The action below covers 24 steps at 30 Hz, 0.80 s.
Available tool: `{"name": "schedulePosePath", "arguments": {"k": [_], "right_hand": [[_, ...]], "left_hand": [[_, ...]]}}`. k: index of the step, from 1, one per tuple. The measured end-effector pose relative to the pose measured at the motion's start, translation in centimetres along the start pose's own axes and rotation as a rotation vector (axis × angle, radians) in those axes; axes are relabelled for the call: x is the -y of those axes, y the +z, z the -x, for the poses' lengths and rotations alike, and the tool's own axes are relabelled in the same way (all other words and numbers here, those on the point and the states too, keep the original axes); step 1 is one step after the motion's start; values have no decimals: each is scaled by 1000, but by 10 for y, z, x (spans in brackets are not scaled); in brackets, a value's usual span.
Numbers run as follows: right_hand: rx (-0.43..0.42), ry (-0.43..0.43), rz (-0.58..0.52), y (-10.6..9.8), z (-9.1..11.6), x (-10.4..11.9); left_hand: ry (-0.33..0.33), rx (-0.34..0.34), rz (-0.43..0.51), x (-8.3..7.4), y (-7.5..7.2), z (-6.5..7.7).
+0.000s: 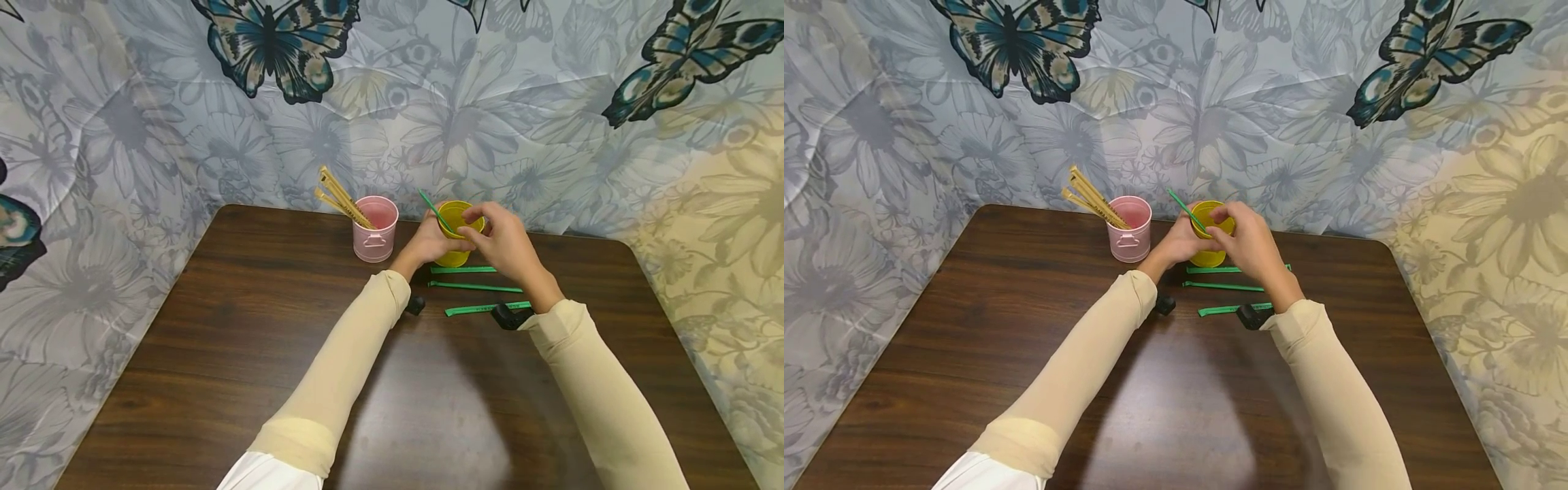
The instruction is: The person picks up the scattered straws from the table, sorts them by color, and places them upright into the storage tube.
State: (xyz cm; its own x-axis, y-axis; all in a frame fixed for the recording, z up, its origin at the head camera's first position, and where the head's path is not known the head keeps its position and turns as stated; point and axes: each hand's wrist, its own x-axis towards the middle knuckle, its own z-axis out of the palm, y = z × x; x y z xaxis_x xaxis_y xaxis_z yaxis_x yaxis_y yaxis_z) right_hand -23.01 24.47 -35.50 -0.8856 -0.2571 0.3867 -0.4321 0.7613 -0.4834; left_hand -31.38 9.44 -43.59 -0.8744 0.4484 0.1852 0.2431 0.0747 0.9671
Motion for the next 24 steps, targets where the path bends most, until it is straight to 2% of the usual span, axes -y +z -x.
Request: {"name": "schedulePosePath", "arguments": {"k": [3, 6, 12, 24], "right_hand": [[11, -34, 29, -1, 12, -3], [22, -60, 54, -1, 24, -6], [60, -55, 65, 4, 46, -12], [246, 125, 45, 18, 80, -36]], "left_hand": [[6, -8, 1, 0, 0, -1], [-31, -15, -7, -1, 0, 1], [-38, -11, 10, 0, 2, 2], [-50, -9, 21, -4, 2, 5]]}}
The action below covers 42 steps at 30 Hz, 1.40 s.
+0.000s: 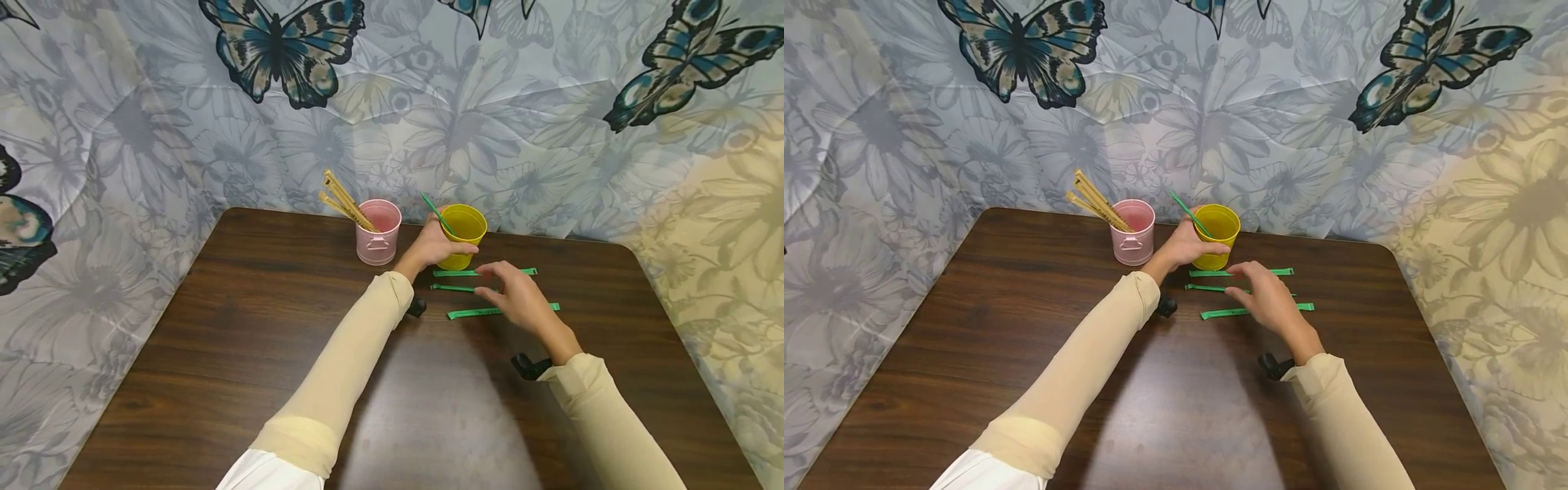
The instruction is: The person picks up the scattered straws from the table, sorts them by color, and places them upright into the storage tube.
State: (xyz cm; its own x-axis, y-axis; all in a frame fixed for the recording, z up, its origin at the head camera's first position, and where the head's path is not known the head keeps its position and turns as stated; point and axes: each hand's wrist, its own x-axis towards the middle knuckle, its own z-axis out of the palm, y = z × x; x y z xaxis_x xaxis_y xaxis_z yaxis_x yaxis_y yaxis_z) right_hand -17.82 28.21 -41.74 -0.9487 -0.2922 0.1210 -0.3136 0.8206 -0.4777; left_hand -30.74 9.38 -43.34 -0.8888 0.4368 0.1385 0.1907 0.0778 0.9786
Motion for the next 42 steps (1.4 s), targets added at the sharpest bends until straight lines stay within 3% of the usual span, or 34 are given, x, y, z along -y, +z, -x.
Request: {"name": "schedulePosePath", "arguments": {"k": [14, 32, 42], "right_hand": [[82, 17, -12, 17, 23, -22], [88, 18, -20, 28, 24, -30], [100, -8, 89, 34, 24, -26]], "left_hand": [[-21, -3, 25, 4, 4, -2], [-42, -10, 18, 1, 2, -2], [-49, 0, 65, 3, 1, -1]]}}
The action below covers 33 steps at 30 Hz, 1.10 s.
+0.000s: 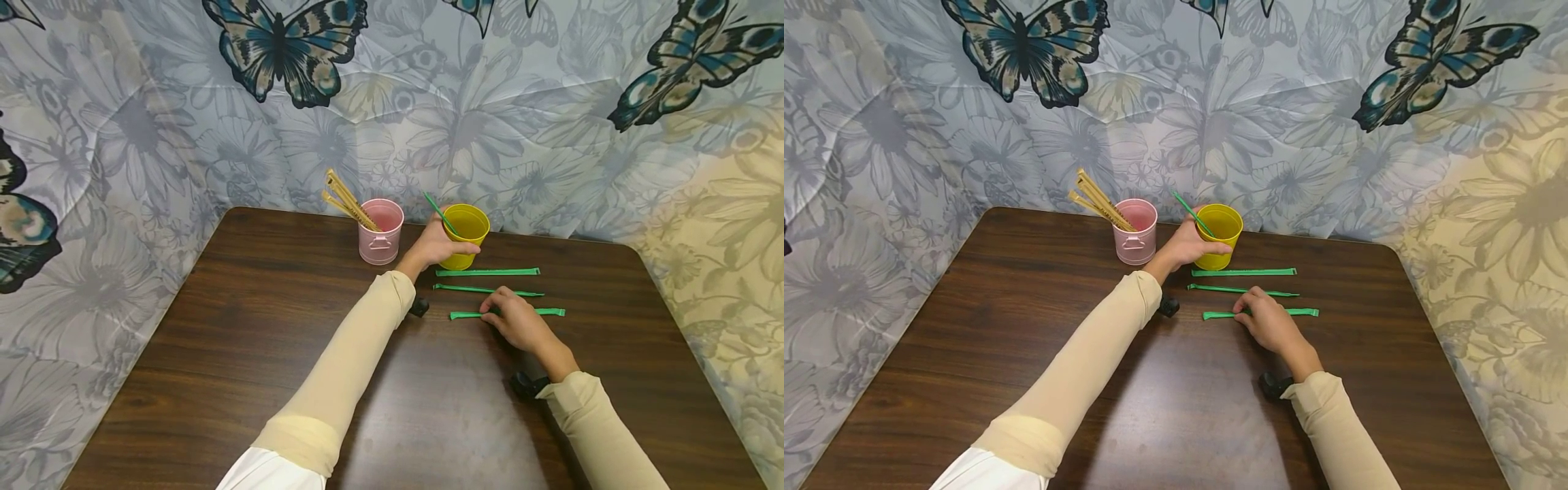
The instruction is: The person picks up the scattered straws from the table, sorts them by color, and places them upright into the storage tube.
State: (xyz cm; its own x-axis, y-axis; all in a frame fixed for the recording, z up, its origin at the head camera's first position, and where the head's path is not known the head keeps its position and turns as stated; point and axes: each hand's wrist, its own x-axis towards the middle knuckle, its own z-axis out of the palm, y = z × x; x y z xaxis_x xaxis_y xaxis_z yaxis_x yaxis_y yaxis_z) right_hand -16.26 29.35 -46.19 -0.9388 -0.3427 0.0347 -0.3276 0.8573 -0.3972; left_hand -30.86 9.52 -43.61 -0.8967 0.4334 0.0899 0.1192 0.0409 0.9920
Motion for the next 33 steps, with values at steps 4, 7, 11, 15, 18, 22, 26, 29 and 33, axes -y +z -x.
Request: {"name": "schedulePosePath", "arguments": {"k": [4, 7, 11, 15, 18, 22, 26, 29, 33], "right_hand": [[-7, -22, 36, -1, 1, 1], [-21, -21, 30, -4, 2, 1], [-36, -4, -25, -13, 2, 3], [-71, -8, -96, -24, -1, 6], [-116, -29, -110, -33, -3, 8], [-185, -57, -115, -46, -7, 13], [-263, -102, -137, -61, -11, 21], [-323, -136, -150, -72, -15, 27], [-400, -167, -167, -85, -22, 36]], "left_hand": [[1, -5, -17, 0, 1, 0], [-8, -1, -24, 1, 1, 0], [-10, 5, -20, 1, 1, -1], [10, -6, -7, 0, 1, -1], [15, -14, -7, 0, 1, 0], [0, -4, -8, 1, 1, -2], [-12, 20, 12, 2, 1, -3], [0, 20, 19, 1, 1, -2], [12, 2, 10, -1, 0, 0]]}}
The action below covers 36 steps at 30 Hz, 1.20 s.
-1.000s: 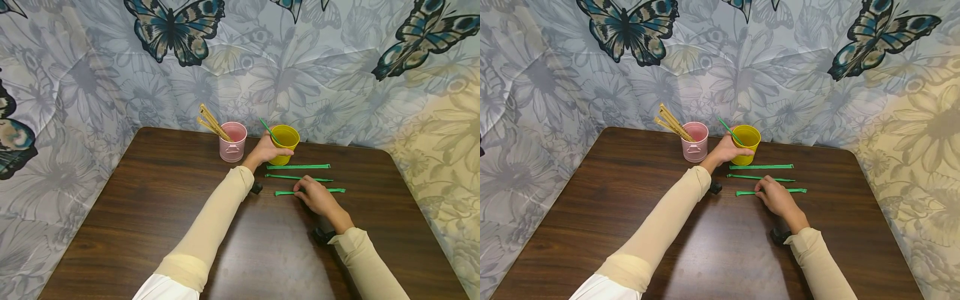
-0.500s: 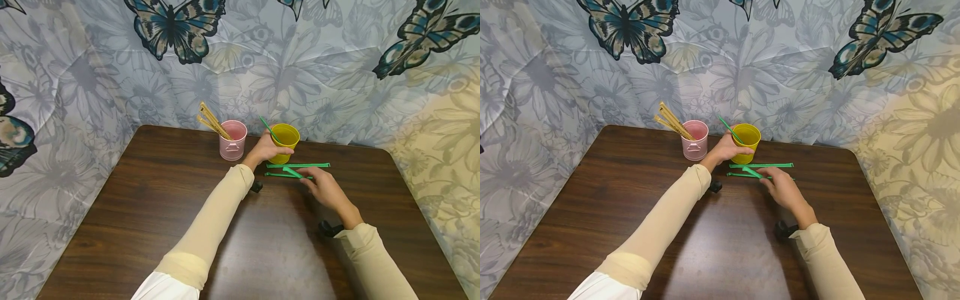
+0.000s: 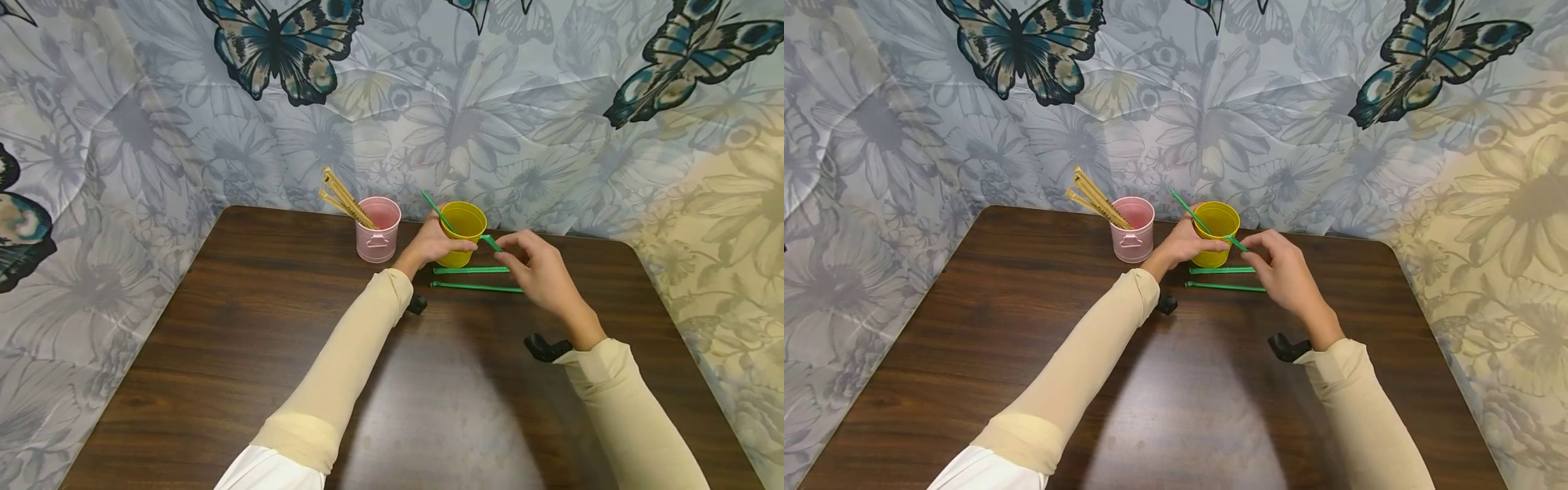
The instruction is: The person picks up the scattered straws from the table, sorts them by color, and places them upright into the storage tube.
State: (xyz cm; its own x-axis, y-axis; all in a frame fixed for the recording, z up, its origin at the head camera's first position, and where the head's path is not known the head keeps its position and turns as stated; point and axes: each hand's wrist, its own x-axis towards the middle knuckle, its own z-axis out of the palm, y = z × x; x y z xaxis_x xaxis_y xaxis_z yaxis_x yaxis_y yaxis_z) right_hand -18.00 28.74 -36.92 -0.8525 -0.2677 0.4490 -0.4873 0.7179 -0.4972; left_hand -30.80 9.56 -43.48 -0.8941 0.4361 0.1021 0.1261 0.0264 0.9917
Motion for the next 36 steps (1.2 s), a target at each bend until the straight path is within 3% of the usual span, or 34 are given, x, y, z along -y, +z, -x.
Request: {"name": "schedulePosePath", "arguments": {"k": [5, 12, 17, 23, 28, 32, 36], "right_hand": [[-69, -42, -22, -8, -19, 14], [-92, -70, -46, -19, -48, 37], [-140, -69, -148, -19, -71, 54], [-170, -63, -303, -4, -91, 67], [-133, -45, -266, 11, -98, 64], [-124, 36, -209, 22, -97, 50], [-120, 92, -159, 31, -93, 33]], "left_hand": [[-5, -8, -8, -1, -2, 1], [-10, -12, -12, 0, -6, 1], [-8, -4, -20, 1, -9, 1], [-12, 12, 13, -2, -11, 4], [42, 56, 60, -14, -13, 10], [11, 78, 3, -24, -14, 14], [13, 89, -19, -24, -11, 12]]}}
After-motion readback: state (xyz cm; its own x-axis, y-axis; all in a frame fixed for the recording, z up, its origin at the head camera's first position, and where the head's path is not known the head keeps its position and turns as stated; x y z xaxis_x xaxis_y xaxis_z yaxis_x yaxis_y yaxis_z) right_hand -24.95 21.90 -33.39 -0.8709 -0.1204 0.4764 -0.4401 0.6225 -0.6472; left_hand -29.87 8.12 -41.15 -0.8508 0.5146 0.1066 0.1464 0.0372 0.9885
